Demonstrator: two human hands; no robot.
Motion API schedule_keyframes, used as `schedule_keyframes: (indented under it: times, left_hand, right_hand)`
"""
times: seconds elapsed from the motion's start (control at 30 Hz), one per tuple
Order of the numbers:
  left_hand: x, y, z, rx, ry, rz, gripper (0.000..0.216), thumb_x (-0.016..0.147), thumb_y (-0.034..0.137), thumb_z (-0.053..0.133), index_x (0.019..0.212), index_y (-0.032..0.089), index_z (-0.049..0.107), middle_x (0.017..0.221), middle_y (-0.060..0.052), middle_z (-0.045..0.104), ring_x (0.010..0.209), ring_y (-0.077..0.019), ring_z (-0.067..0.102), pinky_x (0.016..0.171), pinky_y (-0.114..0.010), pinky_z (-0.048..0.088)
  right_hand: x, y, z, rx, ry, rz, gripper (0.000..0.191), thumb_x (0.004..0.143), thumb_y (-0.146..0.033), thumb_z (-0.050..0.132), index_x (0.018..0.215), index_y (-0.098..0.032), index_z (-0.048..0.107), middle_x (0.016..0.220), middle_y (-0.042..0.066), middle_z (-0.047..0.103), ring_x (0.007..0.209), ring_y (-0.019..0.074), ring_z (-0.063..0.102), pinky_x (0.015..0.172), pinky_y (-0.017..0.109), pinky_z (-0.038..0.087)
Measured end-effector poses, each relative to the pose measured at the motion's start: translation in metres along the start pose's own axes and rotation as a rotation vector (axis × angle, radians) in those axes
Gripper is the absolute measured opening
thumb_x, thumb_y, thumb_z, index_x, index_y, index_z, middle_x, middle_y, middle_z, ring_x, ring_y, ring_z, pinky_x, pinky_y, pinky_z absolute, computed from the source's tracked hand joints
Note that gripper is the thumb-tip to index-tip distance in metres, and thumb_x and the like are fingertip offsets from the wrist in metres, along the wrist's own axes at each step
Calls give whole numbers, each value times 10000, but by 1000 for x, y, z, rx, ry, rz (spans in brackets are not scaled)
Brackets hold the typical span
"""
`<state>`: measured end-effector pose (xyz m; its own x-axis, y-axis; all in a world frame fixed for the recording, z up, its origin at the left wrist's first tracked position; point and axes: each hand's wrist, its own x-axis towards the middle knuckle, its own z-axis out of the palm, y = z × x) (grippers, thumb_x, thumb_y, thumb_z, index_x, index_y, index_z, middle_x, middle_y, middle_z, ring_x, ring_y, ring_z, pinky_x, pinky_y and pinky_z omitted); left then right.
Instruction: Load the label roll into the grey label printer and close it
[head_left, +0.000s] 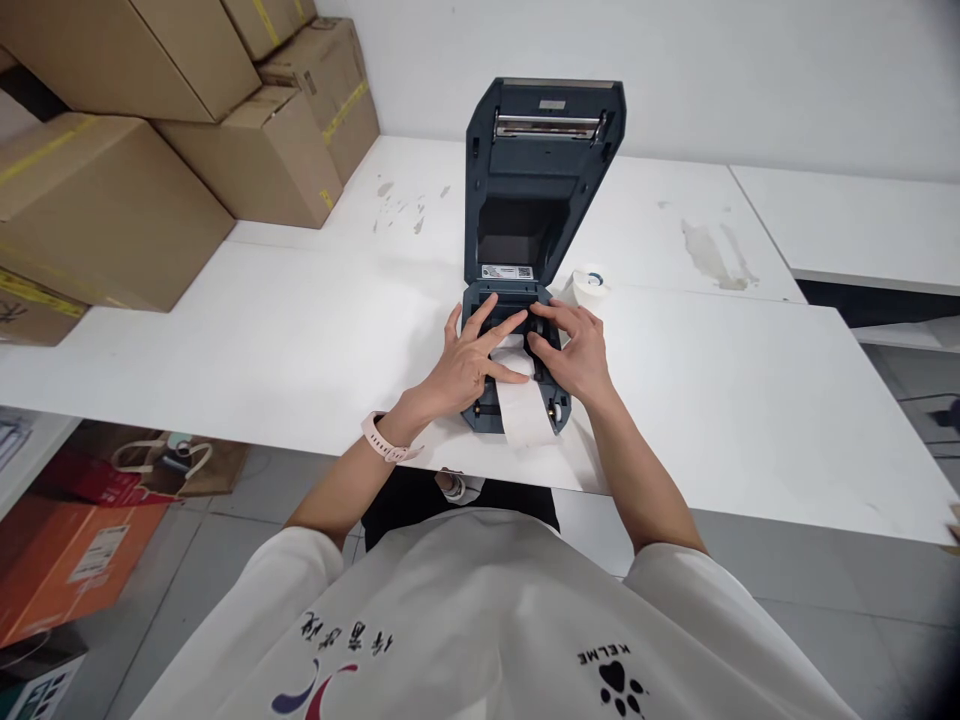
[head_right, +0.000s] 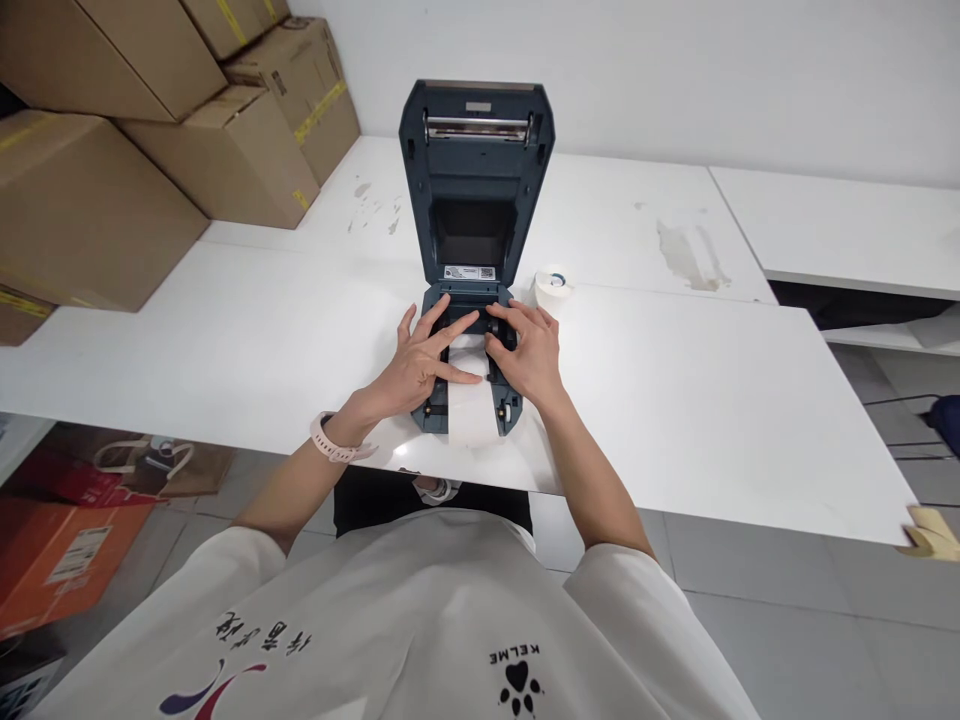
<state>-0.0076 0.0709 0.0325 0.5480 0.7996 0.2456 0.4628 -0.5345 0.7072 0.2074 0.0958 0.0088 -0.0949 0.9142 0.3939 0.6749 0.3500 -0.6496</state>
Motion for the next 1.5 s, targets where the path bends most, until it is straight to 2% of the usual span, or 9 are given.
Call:
schedule_keyframes:
  times: [0.3,0.53,0.73,0.87,0.97,1.03,1.1,1.23,1.5]
  left_hand:
    - [-2,-7,3,-41,-5,-21,447,982,210,427,950,377,840,1616,96,496,1645,-292,117,1291,-617,-111]
    - [-2,-3,0,-3,-48,-18,436,980,197,434,977,368,835,1641,101,459,1650,-298,62,1280,-639,-112]
    - [0,-7,-2,-15,-39,14,444,997,189,431,989,379,832,1626,89,486,1646,-314,85,1272,-652,-115]
    - [-3,-5,1,89,42,92,421,984,146,451,988,345,822,1580,30,551,1617,-325,216,1275,-691,4]
    - [-18,14,10,277,126,161,364,976,145,463,1089,271,785,1486,-63,637,1479,-321,460,1240,-675,246]
    - [-35,31,21,377,130,216,330,985,215,483,1202,212,733,1400,-132,684,1332,-313,594,1159,-605,422]
    - [-51,44,33,434,135,243,396,989,369,521,1253,122,684,1327,-204,703,1268,-338,636,1103,-565,500]
    - [-70,50,48,470,106,220,576,977,553,525,1319,97,617,1376,-244,667,1353,-382,592,1132,-588,487]
    - [-69,48,41,524,76,210,446,986,412,561,1314,113,601,1397,-237,655,1376,-390,581,1109,-567,490]
  right_hand:
    - [0,-1,1,-26,10,-7,356,852,-326,642,1198,-309,723,1301,43,755,1362,331,606,1212,626,329]
    - [0,-2,1,-24,7,-12,357,850,-317,639,1197,-311,721,1311,41,751,1361,332,608,1212,626,321]
    - [0,-2,2,-9,11,-5,364,838,-317,641,1192,-303,723,1304,45,754,1360,326,607,1223,620,302]
    - [0,-2,2,-35,-9,-17,376,850,-328,636,1217,-302,712,1315,48,749,1370,331,598,1231,632,278]
    - [0,-1,2,-34,-6,-24,369,850,-329,633,1209,-293,711,1314,49,750,1365,319,605,1234,622,278]
    - [0,-1,2,-32,1,-28,357,853,-327,634,1201,-295,709,1302,41,757,1360,308,612,1235,612,282]
    - [0,-2,2,-36,6,-33,348,857,-324,637,1196,-298,707,1291,36,763,1356,304,616,1235,608,284]
    - [-1,-2,3,-40,10,-42,340,861,-315,638,1193,-294,706,1290,43,763,1353,305,621,1236,613,279]
    - [1,-1,2,-18,28,-45,337,843,-295,665,1175,-296,717,1272,39,772,1333,302,638,1226,622,296]
